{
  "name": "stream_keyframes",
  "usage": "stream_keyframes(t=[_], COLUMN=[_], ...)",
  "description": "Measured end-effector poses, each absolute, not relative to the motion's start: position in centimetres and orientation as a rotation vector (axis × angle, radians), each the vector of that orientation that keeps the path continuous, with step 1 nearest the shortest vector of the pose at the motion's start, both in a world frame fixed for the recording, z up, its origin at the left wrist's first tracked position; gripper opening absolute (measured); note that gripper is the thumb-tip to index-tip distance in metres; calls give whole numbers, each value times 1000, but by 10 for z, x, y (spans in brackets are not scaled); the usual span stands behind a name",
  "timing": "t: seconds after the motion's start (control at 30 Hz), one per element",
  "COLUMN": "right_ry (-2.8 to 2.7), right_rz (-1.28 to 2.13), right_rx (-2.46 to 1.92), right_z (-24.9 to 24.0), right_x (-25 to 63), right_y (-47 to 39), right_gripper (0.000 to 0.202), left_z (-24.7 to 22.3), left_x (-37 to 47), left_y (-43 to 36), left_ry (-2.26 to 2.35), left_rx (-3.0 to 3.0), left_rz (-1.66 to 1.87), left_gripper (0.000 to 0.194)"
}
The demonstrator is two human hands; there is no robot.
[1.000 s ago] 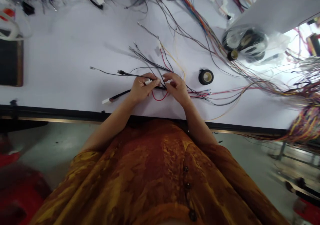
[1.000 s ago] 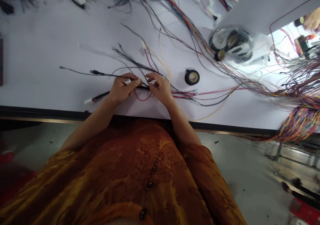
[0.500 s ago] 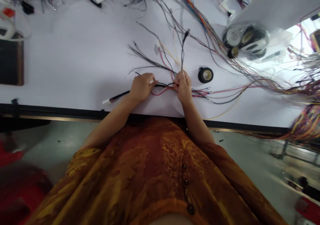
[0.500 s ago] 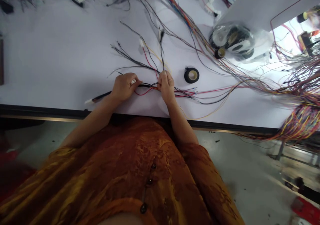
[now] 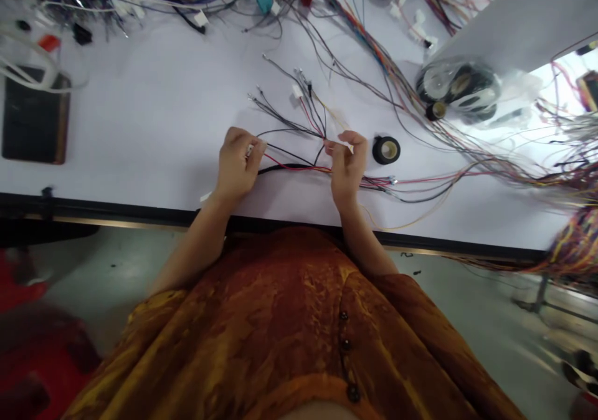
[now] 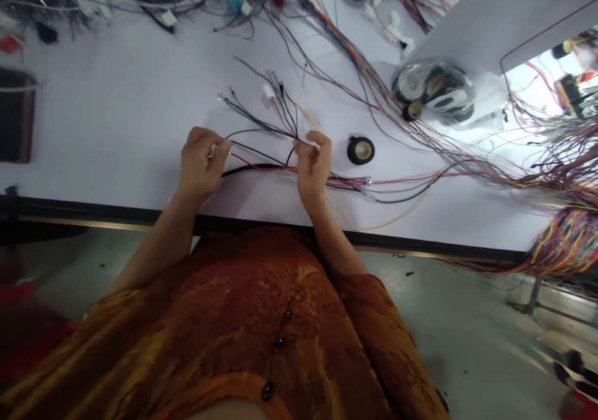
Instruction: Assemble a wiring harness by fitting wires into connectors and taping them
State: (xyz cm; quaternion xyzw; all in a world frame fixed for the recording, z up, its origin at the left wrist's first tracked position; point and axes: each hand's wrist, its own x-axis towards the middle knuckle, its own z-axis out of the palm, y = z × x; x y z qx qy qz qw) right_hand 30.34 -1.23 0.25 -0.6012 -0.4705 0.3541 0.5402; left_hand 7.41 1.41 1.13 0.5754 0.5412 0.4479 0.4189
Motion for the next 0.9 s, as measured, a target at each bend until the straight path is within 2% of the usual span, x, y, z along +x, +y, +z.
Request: stream_keyframes(t=[0.1, 0.27, 0.37, 0.5, 0.6, 0.9], right_ry=[-1631, -2195, -2152, -1852, -1777, -1750], right_rz=[886, 847, 881, 1089, 1167, 1186], right_rx=[-1466, -1628, -1582, -1339, -1216, -1246], right_z=[15, 16, 14, 13, 14, 19], right_x=[283, 256, 252, 257, 260, 255], right_y=[-2, 38, 48, 44, 40, 39], right_gripper=[14, 3, 11, 6, 11, 20], left_z=[7, -4, -7, -7, -7, -6], left_x=[70, 66, 63, 59, 58, 59], left_y=[9, 12, 17, 20, 21, 20], left_ry=[1402, 1307, 1238, 1169, 1111, 1109], left_rx=[1475, 1026, 829, 702, 680, 692], left_rz=[1110, 1073, 1049, 1035, 1056, 1094], left_gripper=[18, 23, 23, 26, 27, 23])
